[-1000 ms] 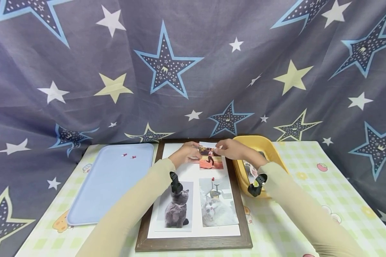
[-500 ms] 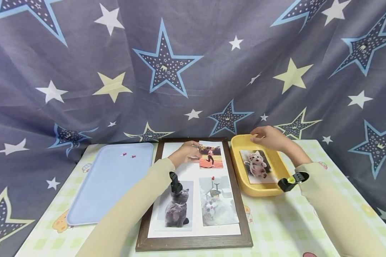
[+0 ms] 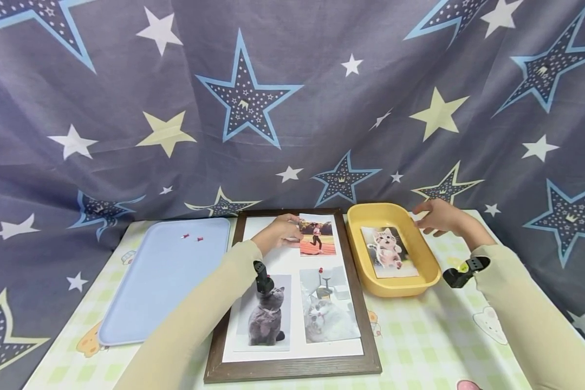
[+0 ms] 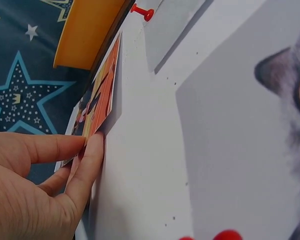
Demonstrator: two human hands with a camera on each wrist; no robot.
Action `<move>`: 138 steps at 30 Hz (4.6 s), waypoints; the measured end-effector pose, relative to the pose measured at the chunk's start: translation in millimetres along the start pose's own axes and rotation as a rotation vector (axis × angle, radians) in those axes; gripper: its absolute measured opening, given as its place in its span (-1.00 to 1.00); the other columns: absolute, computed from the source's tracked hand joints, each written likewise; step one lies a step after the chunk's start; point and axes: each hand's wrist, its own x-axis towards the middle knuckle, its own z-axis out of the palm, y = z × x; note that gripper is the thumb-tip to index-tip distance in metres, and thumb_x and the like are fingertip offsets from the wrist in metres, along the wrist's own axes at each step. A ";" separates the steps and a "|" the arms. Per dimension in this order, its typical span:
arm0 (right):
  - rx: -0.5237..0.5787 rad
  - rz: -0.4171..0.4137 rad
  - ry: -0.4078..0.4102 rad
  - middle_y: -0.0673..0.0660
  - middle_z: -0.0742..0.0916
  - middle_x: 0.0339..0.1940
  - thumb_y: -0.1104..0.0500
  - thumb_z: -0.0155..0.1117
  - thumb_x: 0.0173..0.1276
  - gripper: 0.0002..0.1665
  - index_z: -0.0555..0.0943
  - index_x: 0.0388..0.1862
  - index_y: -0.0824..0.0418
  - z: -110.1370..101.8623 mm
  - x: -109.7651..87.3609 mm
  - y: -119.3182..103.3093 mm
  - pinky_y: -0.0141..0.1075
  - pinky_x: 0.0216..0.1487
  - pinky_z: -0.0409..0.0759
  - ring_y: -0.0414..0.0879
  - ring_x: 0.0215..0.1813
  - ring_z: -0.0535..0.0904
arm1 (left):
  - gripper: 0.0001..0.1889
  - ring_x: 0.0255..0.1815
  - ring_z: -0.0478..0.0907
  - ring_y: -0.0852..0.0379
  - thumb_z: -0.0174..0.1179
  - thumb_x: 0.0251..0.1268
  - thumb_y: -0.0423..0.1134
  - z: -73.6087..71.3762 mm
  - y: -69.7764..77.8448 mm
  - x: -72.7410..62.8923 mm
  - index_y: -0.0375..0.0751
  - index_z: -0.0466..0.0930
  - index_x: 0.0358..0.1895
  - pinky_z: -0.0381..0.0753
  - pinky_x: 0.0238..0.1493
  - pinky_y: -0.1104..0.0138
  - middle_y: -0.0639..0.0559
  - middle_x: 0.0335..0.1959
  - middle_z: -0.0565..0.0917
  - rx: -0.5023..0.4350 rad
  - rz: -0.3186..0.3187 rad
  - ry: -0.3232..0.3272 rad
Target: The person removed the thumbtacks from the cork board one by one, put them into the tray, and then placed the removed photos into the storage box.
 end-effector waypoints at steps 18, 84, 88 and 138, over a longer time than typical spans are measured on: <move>0.212 0.084 -0.113 0.11 0.68 -0.17 0.42 0.20 0.37 -0.22 0.12 0.44 0.71 7.1 16.0 22.1 -0.17 -0.02 0.79 -0.16 -0.19 0.66 | -0.32 -0.05 0.61 -0.12 0.22 0.08 -0.75 -4.5 -8.4 32.5 -0.17 0.46 0.29 0.80 -0.02 0.08 -0.29 0.10 0.55 0.007 -0.071 -0.026; 0.164 0.106 -0.033 0.55 0.65 0.16 0.47 0.24 0.27 -0.29 0.27 0.36 0.74 10.1 14.0 12.8 -0.09 -0.10 0.81 -0.06 -0.22 0.73 | -0.37 -0.05 0.72 -0.25 0.06 -0.11 -0.86 97.6 76.1 17.9 -0.27 0.46 0.08 0.82 -0.15 0.06 -0.42 -0.06 0.62 -0.012 0.013 -0.144; 0.154 0.114 -0.030 0.62 0.54 0.27 0.46 0.23 0.27 -0.29 0.28 0.36 0.72 10.2 14.2 12.6 -0.10 -0.10 0.81 -0.07 -0.22 0.73 | -0.36 -0.11 0.74 -0.25 0.09 -0.17 -0.87 113.5 60.4 65.3 -0.23 0.47 0.03 0.82 -0.28 0.05 -0.42 -0.15 0.65 -0.030 -0.016 -0.113; 0.161 0.121 -0.014 0.41 0.75 0.00 0.49 0.23 0.24 -0.29 0.27 0.35 0.75 10.1 18.7 14.4 -0.08 -0.13 0.82 -0.11 -0.26 0.69 | -0.68 -0.55 0.42 0.03 0.01 0.04 -0.86 157.5 55.7 -34.4 -0.52 0.50 -0.19 0.76 0.06 0.04 -0.06 -0.39 0.41 -0.125 0.026 -0.011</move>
